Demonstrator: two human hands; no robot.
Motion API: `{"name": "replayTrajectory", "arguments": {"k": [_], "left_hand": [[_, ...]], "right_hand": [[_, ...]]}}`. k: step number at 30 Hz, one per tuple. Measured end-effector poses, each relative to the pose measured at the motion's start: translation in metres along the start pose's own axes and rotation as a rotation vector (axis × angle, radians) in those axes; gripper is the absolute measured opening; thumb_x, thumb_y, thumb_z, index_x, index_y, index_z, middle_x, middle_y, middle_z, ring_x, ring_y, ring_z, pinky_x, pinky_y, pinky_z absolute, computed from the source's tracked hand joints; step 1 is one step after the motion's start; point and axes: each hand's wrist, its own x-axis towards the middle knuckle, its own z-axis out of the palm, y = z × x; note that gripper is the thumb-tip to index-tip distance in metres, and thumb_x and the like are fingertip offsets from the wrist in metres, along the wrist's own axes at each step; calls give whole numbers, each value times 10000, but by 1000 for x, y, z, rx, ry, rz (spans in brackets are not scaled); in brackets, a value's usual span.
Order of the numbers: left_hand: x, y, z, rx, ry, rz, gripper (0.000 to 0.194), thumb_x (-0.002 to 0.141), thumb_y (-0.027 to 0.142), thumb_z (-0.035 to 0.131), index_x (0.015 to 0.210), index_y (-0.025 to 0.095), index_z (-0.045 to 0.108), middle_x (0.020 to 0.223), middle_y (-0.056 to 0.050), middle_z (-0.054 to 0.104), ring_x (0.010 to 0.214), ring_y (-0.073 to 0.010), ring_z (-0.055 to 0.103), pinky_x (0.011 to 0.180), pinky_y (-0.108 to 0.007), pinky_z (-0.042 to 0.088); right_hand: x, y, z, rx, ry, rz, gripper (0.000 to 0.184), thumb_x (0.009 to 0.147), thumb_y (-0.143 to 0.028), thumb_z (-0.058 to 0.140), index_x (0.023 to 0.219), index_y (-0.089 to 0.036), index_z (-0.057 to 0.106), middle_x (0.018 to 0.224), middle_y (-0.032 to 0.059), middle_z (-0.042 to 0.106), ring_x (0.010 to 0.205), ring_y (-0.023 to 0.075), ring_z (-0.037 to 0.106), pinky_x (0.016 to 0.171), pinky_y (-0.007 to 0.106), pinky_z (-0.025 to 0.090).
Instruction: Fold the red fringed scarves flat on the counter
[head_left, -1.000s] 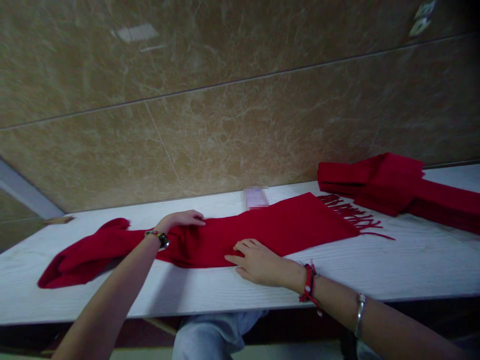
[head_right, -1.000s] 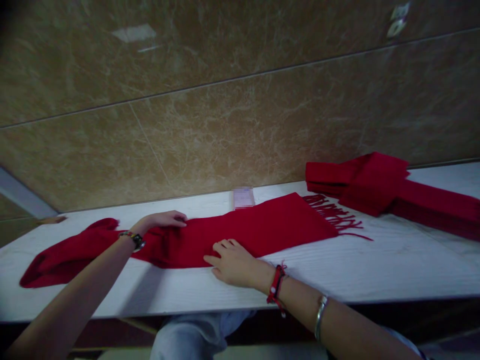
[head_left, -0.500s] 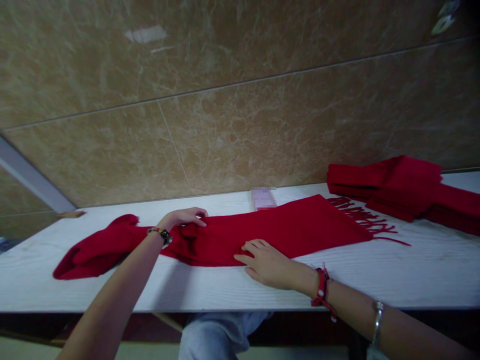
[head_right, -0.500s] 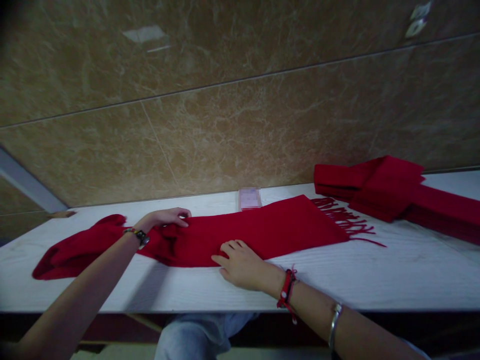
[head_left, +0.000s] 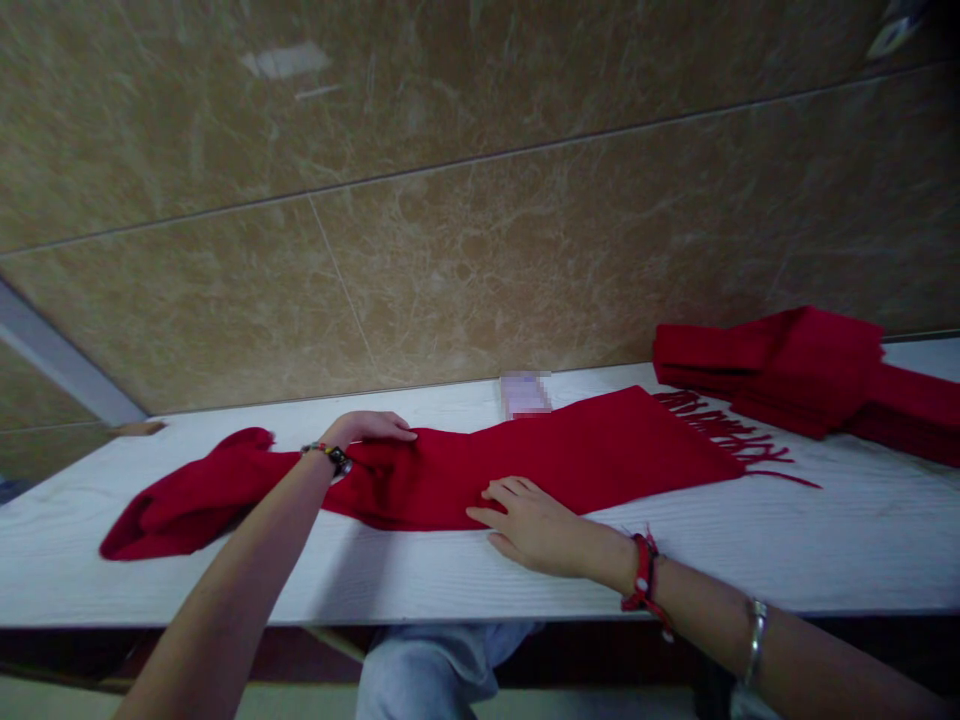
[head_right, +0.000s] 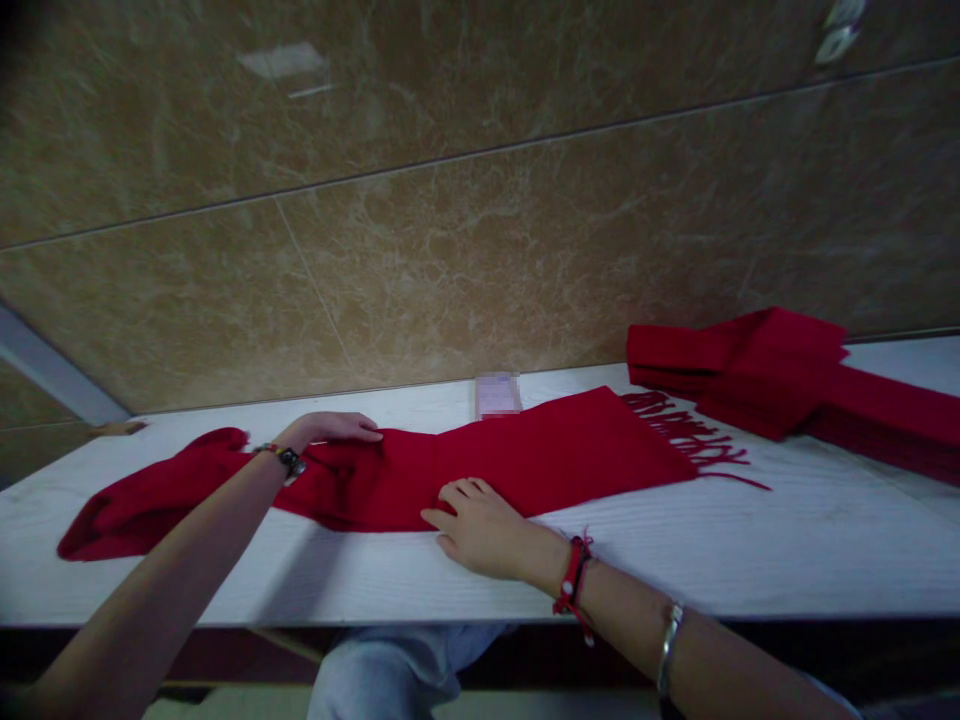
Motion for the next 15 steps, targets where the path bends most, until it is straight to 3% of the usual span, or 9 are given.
{"name": "replayTrajectory", "arguments": {"k": [4,8,15], "left_hand": [[-1,-2,2,-7,86,39,284,530,328,634,757,159,608,766,7,595,741,-167,500,673,-246,396],[6,-5,12,-53,132,77,379,480,245,641,843,159,575,811,6,582,778,-172,515,717,-258,408],[13,-7,13,-86,118,75,388,511,332,672,842,144,600,814,-20,628,767,-183,553,708,-269,426]], "right_hand": [[2,-2,-6,-14,-21,-15,358,856,-269,445,1202,-206,514,1085,117,535,1048,242,454,878,403,373],[11,-10,-10,8,5,-62,372,828,-242,487,1192,-169,511,1155,116,522,1096,234,435,924,389,350],[19,-22,6,117,-40,-66,388,892,-246,370,1264,-166,446,1279,85,486,1194,222,376,1002,414,273]]}}
